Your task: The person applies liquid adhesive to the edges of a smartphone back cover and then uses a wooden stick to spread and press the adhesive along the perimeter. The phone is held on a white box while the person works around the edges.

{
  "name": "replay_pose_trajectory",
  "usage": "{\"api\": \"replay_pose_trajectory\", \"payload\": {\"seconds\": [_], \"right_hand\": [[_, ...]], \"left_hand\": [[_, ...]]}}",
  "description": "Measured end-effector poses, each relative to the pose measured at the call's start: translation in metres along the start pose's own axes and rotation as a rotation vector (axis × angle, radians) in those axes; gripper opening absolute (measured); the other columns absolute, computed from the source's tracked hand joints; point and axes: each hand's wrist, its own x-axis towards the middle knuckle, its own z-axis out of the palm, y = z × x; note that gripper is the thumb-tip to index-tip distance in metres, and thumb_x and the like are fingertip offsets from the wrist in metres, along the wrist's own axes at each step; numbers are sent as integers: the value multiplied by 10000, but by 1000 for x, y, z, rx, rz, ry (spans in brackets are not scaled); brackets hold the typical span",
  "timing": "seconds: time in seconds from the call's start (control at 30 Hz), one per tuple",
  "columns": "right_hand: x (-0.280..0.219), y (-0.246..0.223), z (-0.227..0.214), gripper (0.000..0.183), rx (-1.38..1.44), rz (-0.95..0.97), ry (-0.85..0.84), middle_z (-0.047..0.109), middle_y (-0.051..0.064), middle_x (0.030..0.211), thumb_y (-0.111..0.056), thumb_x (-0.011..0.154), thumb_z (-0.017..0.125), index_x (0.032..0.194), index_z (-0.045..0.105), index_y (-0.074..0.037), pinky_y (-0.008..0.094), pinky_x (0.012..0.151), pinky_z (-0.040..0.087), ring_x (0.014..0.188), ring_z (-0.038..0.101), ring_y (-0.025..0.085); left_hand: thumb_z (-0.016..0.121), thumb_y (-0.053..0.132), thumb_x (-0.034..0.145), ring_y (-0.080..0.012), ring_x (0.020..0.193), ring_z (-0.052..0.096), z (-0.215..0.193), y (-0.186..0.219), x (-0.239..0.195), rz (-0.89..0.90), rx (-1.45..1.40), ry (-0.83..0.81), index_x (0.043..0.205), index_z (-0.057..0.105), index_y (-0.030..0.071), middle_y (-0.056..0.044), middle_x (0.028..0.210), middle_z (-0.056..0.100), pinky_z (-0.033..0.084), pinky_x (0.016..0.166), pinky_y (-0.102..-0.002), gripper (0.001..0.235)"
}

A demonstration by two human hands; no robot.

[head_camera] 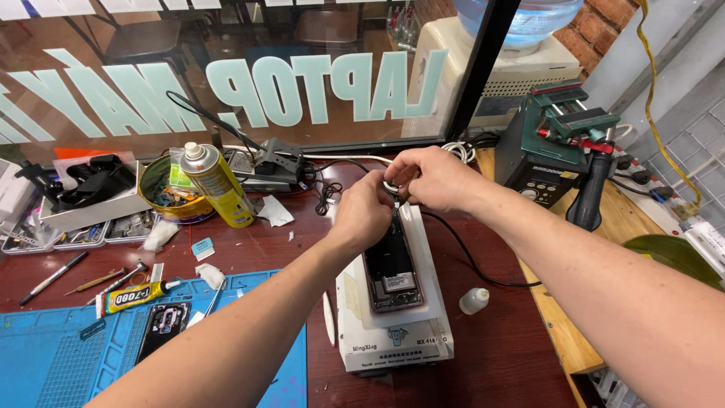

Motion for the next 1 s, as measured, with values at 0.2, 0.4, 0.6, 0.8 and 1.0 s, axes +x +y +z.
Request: {"api": "replay_pose_trajectory", "payload": {"seconds": [0.2, 0.4, 0.6, 0.8, 1.0], "right_hand": [[-15, 9, -1, 316, 292, 39, 67, 685, 63, 1008, 94, 855, 540, 1102, 702, -18, 290, 803, 624, 909, 696, 141], [-22, 10, -12, 320, 288, 85, 147, 685, 89, 1005, 72, 877, 533, 1139, 693, -20, 308, 798, 613, 912, 700, 159], [-40, 23, -28, 281, 293, 150, 220, 700, 85, 996, 34, 892, 589, 1144, 702, -17, 304, 828, 636, 935, 716, 162], [-53, 31, -46, 275, 269, 183, 215, 735, 98, 980, 14, 886, 614, 1139, 712, -28, 317, 812, 642, 920, 738, 182], [-55, 37, -47, 268, 314, 203, 208, 733, 105, 988, 8, 892, 621, 1137, 723, -30, 306, 801, 634, 921, 730, 173]], "left_hand": [[580, -50, 763, -326, 929, 734, 8, 8, 3, 74, 158, -45, 1354, 562, 122, -113, 904, 769, 557, 832, -451, 615], [573, -25, 820, -404, 887, 693, 7, 15, 0, 172, 383, -91, 1399, 537, 163, -188, 885, 727, 532, 781, -520, 609], [586, -12, 824, -406, 815, 708, 9, 21, 7, 505, 708, -230, 1263, 507, 85, -178, 828, 723, 544, 696, -539, 456], [569, 33, 921, -380, 815, 730, 15, 33, 14, 506, 886, -389, 1230, 485, 97, -174, 828, 729, 567, 667, -509, 326], [594, 51, 911, -369, 890, 733, 22, 44, 23, 427, 988, -477, 1229, 487, 104, -182, 909, 730, 578, 717, -494, 340]]}}
